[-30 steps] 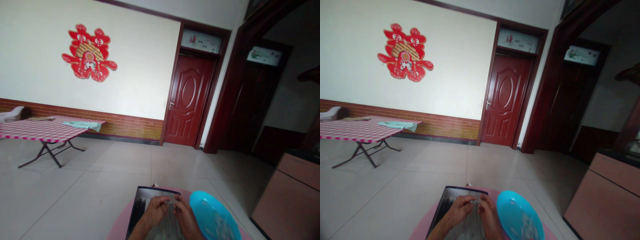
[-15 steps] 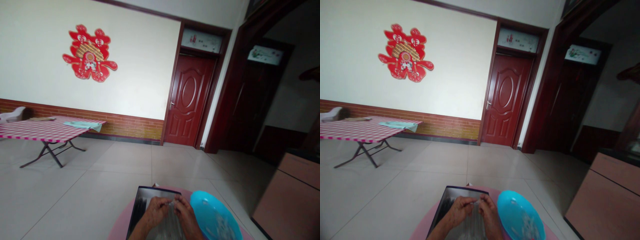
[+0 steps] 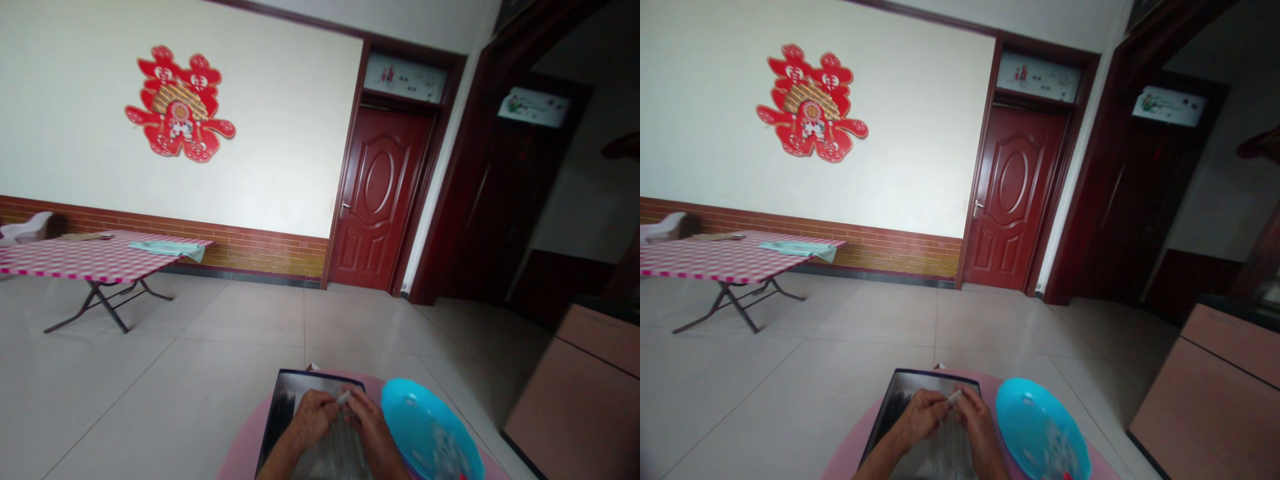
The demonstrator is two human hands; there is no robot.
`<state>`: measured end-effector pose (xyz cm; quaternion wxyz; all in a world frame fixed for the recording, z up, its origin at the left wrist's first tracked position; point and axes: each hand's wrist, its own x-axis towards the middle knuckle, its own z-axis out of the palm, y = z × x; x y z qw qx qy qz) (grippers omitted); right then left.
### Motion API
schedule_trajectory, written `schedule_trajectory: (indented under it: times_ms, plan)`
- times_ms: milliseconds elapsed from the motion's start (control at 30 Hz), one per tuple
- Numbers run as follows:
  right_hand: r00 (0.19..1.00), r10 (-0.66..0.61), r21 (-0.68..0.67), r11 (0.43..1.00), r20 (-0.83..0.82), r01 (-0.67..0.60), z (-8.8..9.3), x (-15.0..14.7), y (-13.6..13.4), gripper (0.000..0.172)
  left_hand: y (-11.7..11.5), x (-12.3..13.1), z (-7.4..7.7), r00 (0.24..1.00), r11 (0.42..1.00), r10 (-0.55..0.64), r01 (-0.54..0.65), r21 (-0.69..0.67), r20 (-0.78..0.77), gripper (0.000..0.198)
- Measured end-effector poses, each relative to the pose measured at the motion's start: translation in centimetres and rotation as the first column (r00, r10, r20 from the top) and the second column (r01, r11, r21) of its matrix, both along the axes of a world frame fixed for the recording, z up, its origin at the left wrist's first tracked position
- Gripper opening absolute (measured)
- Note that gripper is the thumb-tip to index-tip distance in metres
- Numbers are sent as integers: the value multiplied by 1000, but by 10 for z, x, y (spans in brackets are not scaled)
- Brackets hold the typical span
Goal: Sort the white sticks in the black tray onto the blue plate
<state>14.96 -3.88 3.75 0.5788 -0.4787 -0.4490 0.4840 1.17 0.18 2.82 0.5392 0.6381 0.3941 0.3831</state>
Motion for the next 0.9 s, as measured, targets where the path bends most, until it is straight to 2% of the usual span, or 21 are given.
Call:
schedule_trajectory:
  times_ms: [100,233,333,400,567,700,800,900]
  plan:
    - [995,24,20,1000,-95,-22,1,-2,0,39,-2,1,4,1000,997,-17,18,-74,13,39]
    - [978,57,6,998,-201,-57,-2,-5,2,45,-6,0,7,989,983,-97,113,-142,115,40]
    - [965,99,11,995,-242,-99,-6,-5,5,45,-8,1,7,972,965,-156,188,-181,175,45]
    - [968,83,6,996,-235,-84,-6,-5,5,45,-8,2,5,973,968,-163,189,-164,161,49]
    - [985,22,-27,999,-174,-27,2,-8,1,41,-4,9,-7,997,996,-83,83,20,-2,57]
    - [983,1,-40,999,-181,-8,4,-12,0,40,-5,11,-7,999,991,-22,27,129,-34,52]
    - [977,-13,-42,999,-214,5,-1,-12,2,43,-9,12,-4,989,957,47,-4,291,-142,43]
    - [972,-17,-60,998,-233,3,-5,-10,4,47,-12,14,-7,927,879,201,-29,475,-316,36]
